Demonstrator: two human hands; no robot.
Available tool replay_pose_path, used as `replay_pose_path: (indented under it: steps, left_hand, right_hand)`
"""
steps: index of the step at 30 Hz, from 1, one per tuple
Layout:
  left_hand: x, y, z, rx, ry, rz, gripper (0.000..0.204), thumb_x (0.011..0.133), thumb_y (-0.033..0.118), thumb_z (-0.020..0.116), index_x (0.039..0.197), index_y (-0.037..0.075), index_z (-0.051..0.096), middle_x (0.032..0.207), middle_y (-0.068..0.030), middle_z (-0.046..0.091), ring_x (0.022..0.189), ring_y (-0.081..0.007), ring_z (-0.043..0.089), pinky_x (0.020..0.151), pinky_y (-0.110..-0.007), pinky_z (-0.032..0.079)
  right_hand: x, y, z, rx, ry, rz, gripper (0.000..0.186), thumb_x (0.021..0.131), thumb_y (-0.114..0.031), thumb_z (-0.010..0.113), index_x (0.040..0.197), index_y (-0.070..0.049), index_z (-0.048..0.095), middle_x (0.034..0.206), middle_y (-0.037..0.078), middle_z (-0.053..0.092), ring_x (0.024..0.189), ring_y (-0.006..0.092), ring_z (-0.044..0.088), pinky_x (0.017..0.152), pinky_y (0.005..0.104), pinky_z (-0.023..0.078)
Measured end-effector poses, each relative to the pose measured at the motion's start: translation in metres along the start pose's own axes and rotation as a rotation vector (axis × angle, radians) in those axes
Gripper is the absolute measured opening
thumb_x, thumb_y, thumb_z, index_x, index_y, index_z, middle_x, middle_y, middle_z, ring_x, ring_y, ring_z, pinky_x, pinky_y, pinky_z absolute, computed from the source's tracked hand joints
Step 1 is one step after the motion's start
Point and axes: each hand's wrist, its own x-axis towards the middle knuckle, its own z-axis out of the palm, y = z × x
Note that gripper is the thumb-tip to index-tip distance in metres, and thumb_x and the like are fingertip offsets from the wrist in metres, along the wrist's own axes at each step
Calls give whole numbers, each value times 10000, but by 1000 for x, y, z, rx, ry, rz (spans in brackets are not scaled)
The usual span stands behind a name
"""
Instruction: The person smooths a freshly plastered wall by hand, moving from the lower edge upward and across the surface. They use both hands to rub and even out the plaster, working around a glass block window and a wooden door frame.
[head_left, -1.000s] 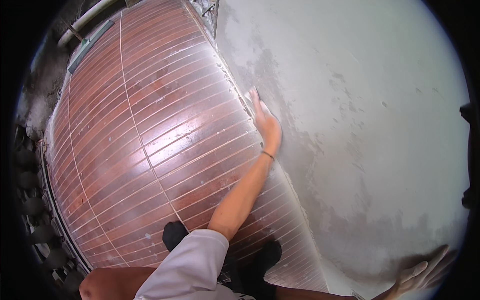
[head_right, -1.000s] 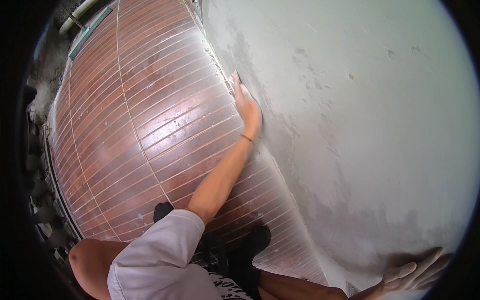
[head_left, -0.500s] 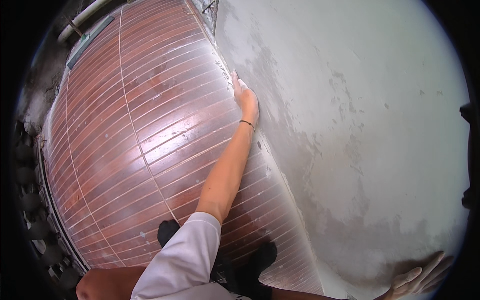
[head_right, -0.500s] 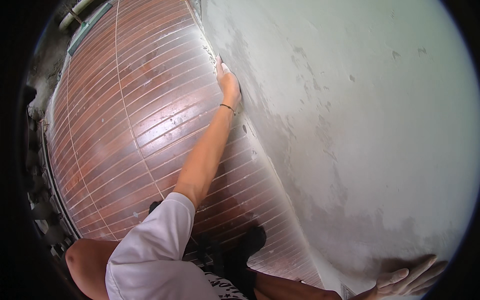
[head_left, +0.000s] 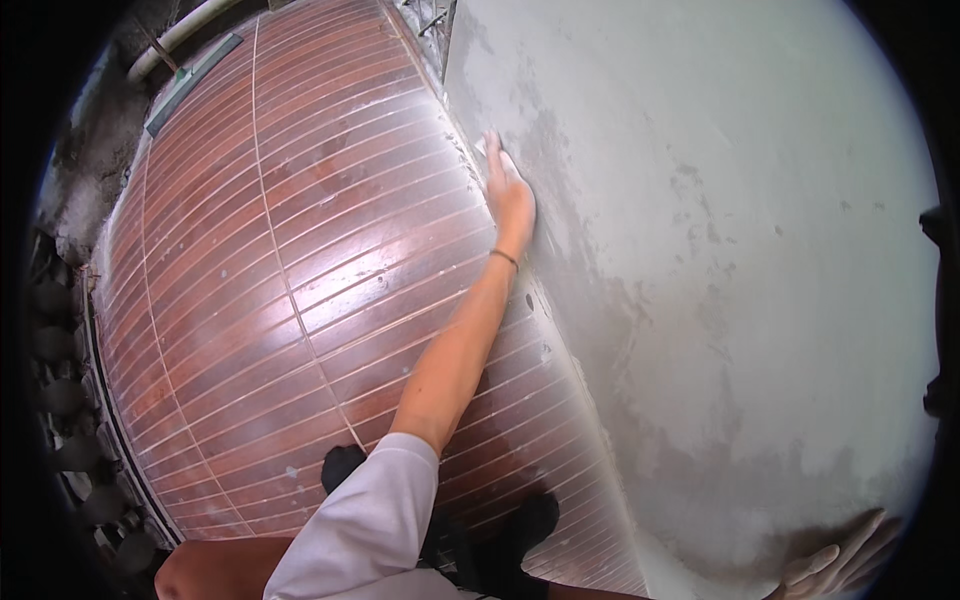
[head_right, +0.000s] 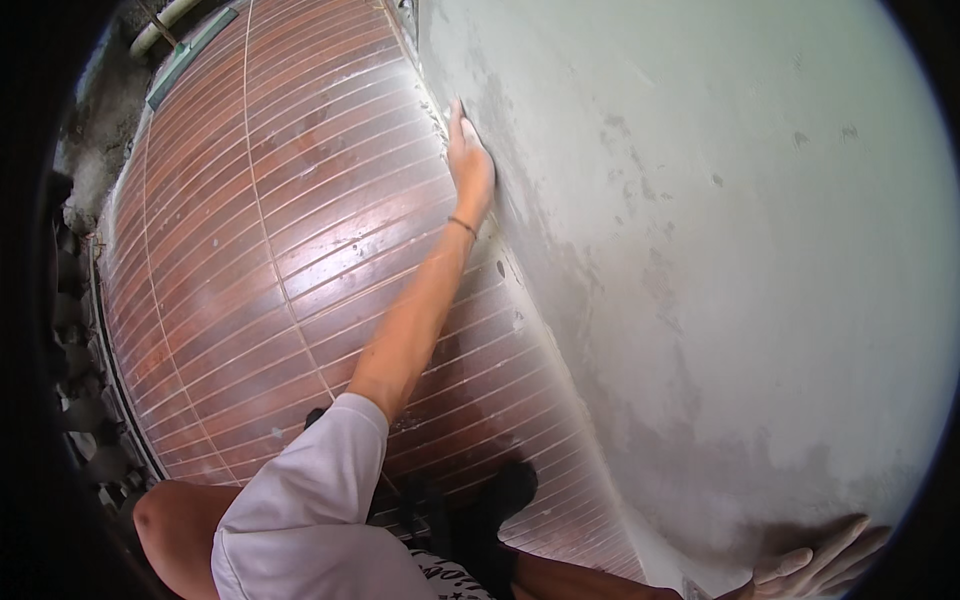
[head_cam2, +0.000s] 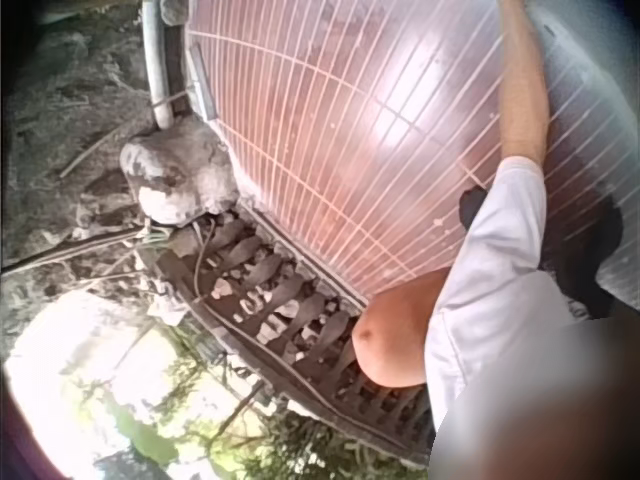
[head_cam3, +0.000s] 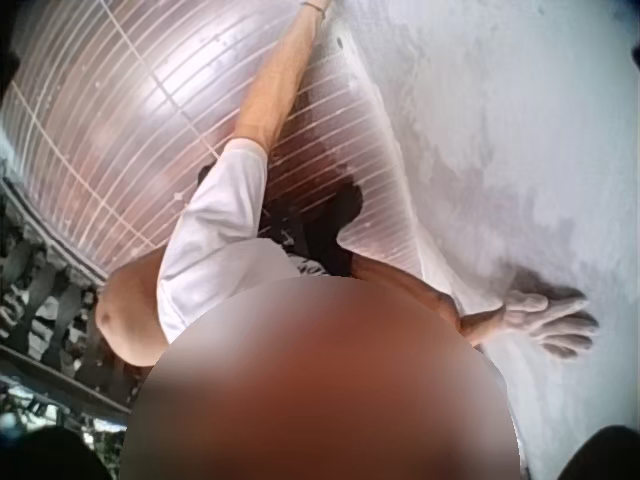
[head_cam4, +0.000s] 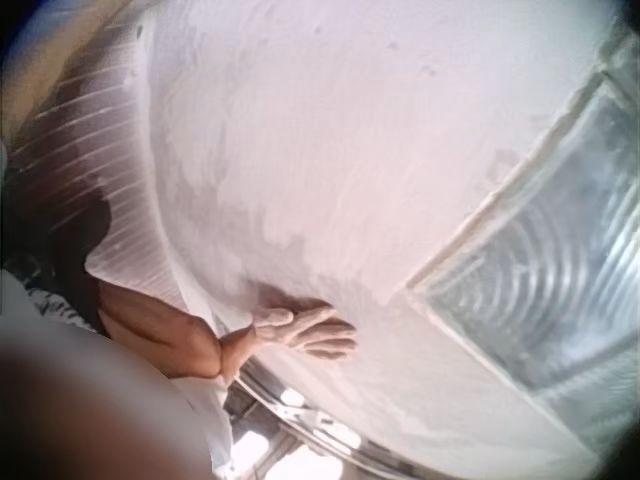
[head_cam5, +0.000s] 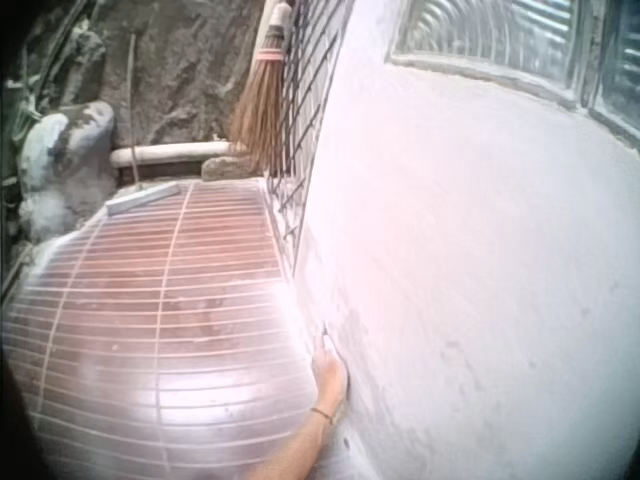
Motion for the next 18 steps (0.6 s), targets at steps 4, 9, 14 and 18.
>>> replay_pose_path:
  steps: [4,9,14,18]
  left_hand:
    - [-16,8,12,-30,85,-43,474,1044,145,280,1506,42,260,1576,-161,225,1453,-287,232,1187,-341,171]
    - [-189,35,20,65,-164,-128,543,980,-18,284,1517,21,210,1598,-174,137,1479,-293,139,1202,-372,115]
    - [-113,12,21,14,20,46,472,1050,136,263,1493,-26,244,1567,-188,234,1466,-286,189,1198,-343,143]
    - [11,-13,4,-172,117,-147,479,1064,223,251,1486,-2,281,1557,-162,274,1444,-278,243,1191,-333,166]
  right_hand:
    - [2,-2,0,-20,1,26,567,1031,-371,212,1327,-58,580,1499,205,373,1451,369,224,1178,511,50]
    - [3,-2,0,-7,7,20,562,1031,-372,222,1325,-57,582,1491,205,387,1445,374,237,1176,515,66]
    - [2,-2,-1,15,11,9,558,1028,-369,231,1321,-54,585,1484,209,395,1441,378,247,1171,525,80]
    - [2,-3,0,-21,8,31,553,1025,-370,236,1334,-59,574,1488,209,389,1444,374,243,1171,526,79]
